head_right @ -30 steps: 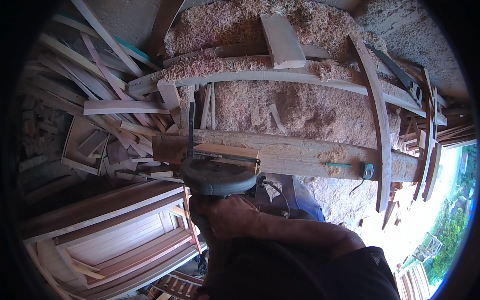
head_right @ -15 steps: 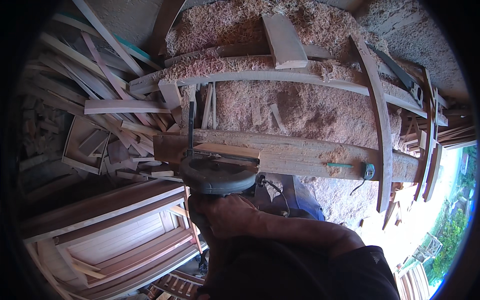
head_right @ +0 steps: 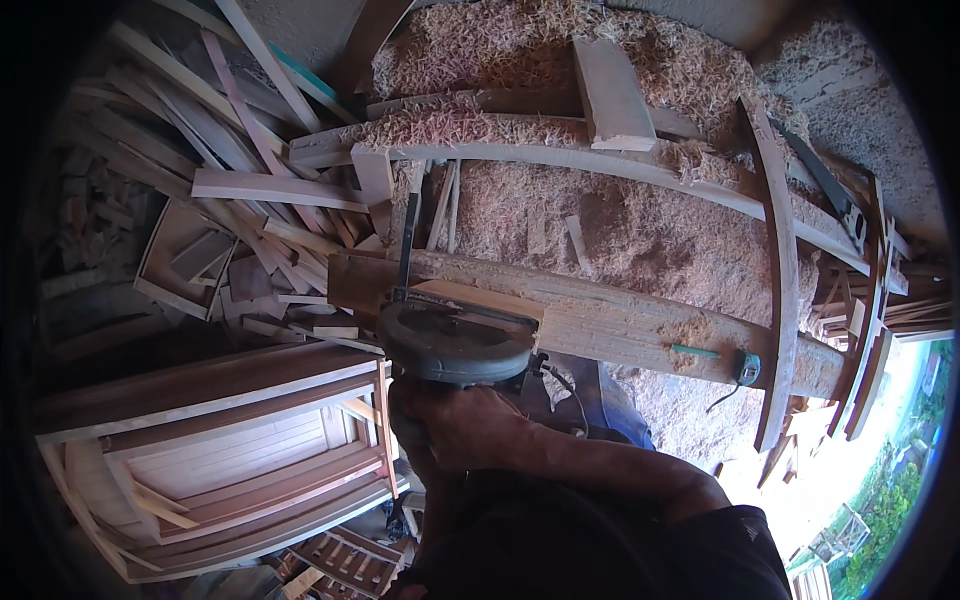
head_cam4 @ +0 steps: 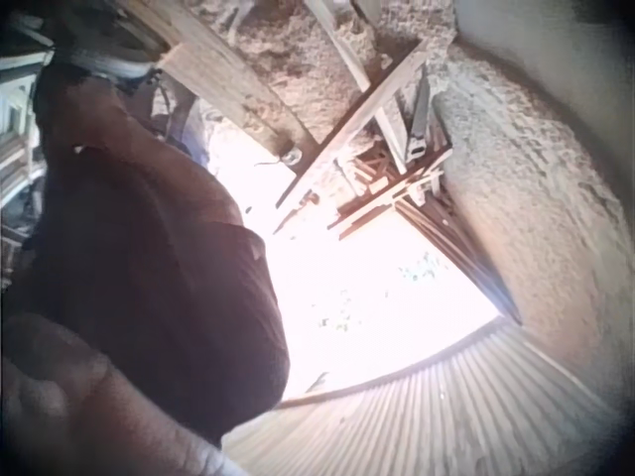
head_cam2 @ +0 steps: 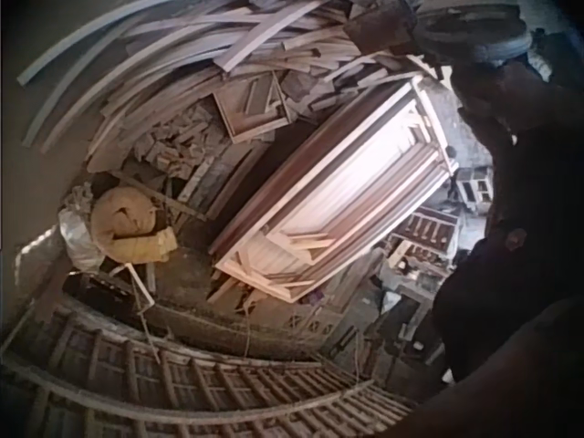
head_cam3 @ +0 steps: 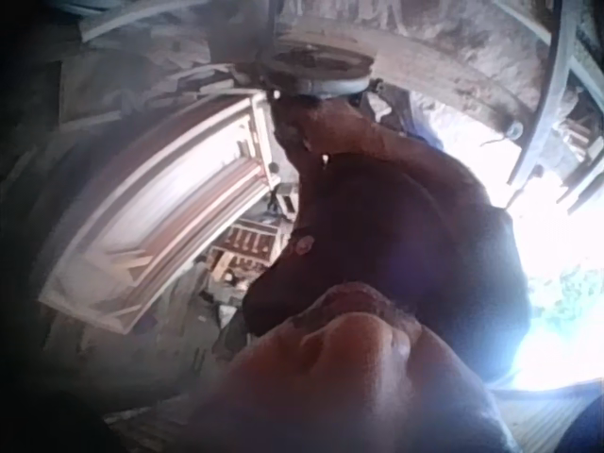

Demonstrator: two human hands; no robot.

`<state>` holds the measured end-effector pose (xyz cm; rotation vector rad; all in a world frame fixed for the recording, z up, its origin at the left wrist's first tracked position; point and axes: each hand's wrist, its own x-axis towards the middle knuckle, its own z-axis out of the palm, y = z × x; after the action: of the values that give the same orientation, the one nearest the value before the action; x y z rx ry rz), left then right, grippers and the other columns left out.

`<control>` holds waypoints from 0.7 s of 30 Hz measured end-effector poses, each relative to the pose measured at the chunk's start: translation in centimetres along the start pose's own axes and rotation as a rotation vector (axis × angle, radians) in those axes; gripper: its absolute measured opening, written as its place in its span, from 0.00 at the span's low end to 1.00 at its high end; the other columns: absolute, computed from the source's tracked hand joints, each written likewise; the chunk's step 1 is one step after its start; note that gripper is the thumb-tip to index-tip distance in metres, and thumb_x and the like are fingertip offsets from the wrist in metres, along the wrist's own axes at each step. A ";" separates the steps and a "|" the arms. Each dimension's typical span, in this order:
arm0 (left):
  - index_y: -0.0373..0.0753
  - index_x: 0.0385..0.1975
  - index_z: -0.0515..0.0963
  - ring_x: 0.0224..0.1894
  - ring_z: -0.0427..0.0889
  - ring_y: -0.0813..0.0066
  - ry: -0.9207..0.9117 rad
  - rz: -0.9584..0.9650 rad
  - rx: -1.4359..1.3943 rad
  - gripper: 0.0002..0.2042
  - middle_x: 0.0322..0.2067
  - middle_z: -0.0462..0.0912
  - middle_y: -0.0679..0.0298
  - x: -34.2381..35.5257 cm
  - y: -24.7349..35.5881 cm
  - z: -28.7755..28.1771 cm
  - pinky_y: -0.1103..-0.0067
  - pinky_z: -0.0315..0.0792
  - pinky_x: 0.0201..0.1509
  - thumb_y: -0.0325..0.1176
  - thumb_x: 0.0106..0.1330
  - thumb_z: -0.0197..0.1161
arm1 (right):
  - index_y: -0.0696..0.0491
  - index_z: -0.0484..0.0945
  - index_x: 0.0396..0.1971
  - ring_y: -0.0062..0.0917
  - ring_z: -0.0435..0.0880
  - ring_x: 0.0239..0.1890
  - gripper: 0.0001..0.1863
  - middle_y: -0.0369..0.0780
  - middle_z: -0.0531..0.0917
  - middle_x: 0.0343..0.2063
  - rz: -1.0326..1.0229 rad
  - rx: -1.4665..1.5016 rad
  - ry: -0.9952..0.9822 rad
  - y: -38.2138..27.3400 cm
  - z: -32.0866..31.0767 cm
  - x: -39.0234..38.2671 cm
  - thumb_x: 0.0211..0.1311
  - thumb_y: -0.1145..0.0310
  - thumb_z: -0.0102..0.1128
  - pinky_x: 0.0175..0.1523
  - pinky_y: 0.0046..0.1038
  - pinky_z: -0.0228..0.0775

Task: The person cuts a wooden board using a circular saw and moves the cut pieces aside by hand.

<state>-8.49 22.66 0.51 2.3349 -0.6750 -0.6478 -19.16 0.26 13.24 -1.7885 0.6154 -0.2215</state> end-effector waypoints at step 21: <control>0.31 0.66 0.63 0.55 0.81 0.55 0.130 0.014 0.116 0.32 0.53 0.78 0.48 1.2 -8.6 3.3 0.62 0.73 0.60 0.45 0.73 0.68 | 0.60 0.73 0.53 0.55 0.88 0.39 0.26 0.57 0.83 0.40 -0.098 0.048 -0.001 0.0 0.2 2.0 0.53 0.72 0.67 0.43 0.51 0.85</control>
<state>-6.96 26.42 -7.90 2.4526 -0.6846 -0.4563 -17.41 -0.63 12.89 -1.7738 0.5184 -0.3002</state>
